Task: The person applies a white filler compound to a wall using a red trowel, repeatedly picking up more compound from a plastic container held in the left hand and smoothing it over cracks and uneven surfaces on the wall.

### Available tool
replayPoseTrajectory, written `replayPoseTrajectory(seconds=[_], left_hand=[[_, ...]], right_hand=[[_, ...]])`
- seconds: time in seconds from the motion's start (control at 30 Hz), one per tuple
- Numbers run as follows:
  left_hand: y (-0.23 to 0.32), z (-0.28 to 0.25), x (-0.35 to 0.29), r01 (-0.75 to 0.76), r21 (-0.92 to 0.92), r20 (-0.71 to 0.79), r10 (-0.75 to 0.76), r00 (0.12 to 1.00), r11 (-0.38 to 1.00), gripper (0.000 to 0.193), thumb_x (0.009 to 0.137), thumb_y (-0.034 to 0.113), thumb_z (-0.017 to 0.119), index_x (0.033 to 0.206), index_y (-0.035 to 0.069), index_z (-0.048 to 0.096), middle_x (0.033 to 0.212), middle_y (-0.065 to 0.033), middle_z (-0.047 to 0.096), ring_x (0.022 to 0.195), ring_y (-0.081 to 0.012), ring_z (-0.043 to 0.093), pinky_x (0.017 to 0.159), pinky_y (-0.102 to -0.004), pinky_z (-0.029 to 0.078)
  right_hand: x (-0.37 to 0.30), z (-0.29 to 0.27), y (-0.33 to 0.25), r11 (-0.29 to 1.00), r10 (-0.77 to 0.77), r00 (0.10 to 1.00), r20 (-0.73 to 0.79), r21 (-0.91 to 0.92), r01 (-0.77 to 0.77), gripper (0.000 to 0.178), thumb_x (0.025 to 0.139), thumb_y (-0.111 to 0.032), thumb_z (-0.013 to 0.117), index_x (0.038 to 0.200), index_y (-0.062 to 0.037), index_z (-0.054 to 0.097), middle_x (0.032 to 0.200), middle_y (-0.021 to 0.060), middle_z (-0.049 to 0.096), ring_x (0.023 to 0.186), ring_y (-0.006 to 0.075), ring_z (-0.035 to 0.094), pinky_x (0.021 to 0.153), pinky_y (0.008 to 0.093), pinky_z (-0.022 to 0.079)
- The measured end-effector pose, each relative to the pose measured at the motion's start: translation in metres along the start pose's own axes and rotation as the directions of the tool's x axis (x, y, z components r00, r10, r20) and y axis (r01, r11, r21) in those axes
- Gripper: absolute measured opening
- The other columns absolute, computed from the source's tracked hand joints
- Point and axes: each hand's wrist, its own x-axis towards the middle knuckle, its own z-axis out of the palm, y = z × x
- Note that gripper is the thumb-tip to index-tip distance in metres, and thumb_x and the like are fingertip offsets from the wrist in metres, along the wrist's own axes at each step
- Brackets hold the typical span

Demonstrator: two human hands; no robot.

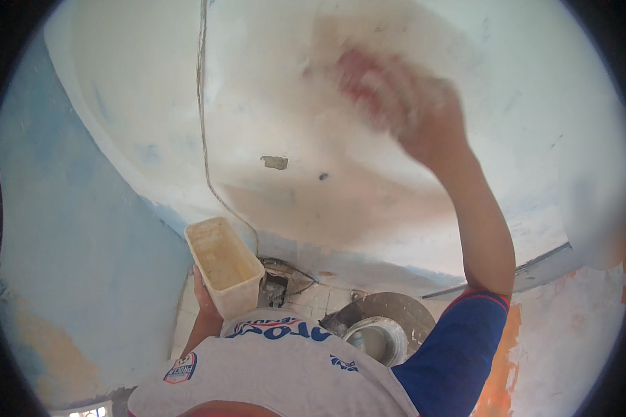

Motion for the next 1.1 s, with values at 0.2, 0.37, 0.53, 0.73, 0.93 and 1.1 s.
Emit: replayPoseTrajectory(seconds=[0.2, 0.37, 0.53, 0.73, 0.93, 1.1], left_hand=[[-0.003, -0.009, 0.012, 0.005, -0.006, 0.010, -0.005, 1.000, 1.000, 0.070, 0.105, 0.063, 0.029, 0.157, 0.016, 0.037, 0.154, -0.0119, 0.048, 0.137, -0.0344, 0.051, 0.114, -0.0494, 0.043], [-0.004, -0.019, 0.009, -0.029, 0.001, 0.003, 0.029, 1.000, 1.000, 0.070, 0.106, 0.062, 0.029, 0.157, 0.016, 0.037, 0.155, -0.0119, 0.047, 0.137, -0.0343, 0.051, 0.114, -0.0496, 0.043], [0.012, -0.016, 0.023, 0.033, -0.019, 0.027, -0.032, 0.999, 0.999, 0.069, 0.106, 0.061, 0.029, 0.158, 0.015, 0.036, 0.156, -0.0117, 0.047, 0.138, -0.0341, 0.050, 0.115, -0.0496, 0.042], [0.050, -0.029, 0.039, -0.010, -0.021, 0.010, 0.010, 1.000, 1.000, 0.069, 0.106, 0.060, 0.028, 0.158, 0.015, 0.034, 0.156, -0.0121, 0.046, 0.138, -0.0344, 0.050, 0.115, -0.0497, 0.041], [0.130, -0.084, 0.092, 0.025, -0.056, 0.067, -0.021, 0.998, 0.998, 0.068, 0.107, 0.059, 0.026, 0.159, 0.016, 0.033, 0.157, -0.0113, 0.044, 0.140, -0.0337, 0.048, 0.116, -0.0496, 0.041], [0.221, -0.130, 0.161, 0.101, -0.068, 0.098, -0.094, 0.991, 0.993, 0.069, 0.107, 0.060, 0.026, 0.159, 0.015, 0.032, 0.156, -0.0108, 0.045, 0.140, -0.0332, 0.048, 0.115, -0.0490, 0.042]], right_hand=[[-0.016, 0.027, 0.015, 0.967, -0.020, 1.000, 0.021, -0.254, 0.025, 0.025, 0.091, -0.015, 0.071, 0.115, -0.0084, 0.072, 0.111, 0.0100, 0.075, 0.091, 0.0297, 0.074, 0.070, 0.0395, 0.058], [-0.031, 0.022, -0.016, 0.998, -0.060, 0.993, 0.103, 0.001, 0.060, 0.023, 0.092, -0.017, 0.070, 0.114, -0.0107, 0.073, 0.107, 0.0092, 0.076, 0.088, 0.0287, 0.075, 0.070, 0.0396, 0.057], [0.007, 0.029, 0.002, 0.979, -0.018, 0.989, -0.148, -0.202, -0.012, 0.012, 0.090, -0.020, 0.072, 0.100, -0.0126, 0.073, 0.100, 0.0040, 0.076, 0.073, 0.0214, 0.072, 0.056, 0.0302, 0.055], [0.013, 0.062, -0.046, 0.990, -0.040, 0.982, 0.186, 0.138, 0.014, 0.026, 0.093, -0.012, 0.064, 0.116, -0.0167, 0.075, 0.108, 0.0015, 0.077, 0.088, 0.0201, 0.075, 0.074, 0.0342, 0.062], [0.100, 0.085, -0.029, 0.859, 0.097, 0.973, -0.210, -0.475, -0.188, 0.017, 0.096, -0.016, 0.069, 0.111, -0.0102, 0.072, 0.101, 0.0034, 0.078, 0.073, 0.0192, 0.074, 0.058, 0.0309, 0.059], [0.129, 0.176, -0.123, 0.967, 0.241, 0.971, 0.013, -0.091, -0.239, 0.018, 0.096, -0.014, 0.060, 0.109, -0.0109, 0.072, 0.088, 0.0094, 0.076, 0.071, 0.0250, 0.072, 0.066, 0.0379, 0.059]])
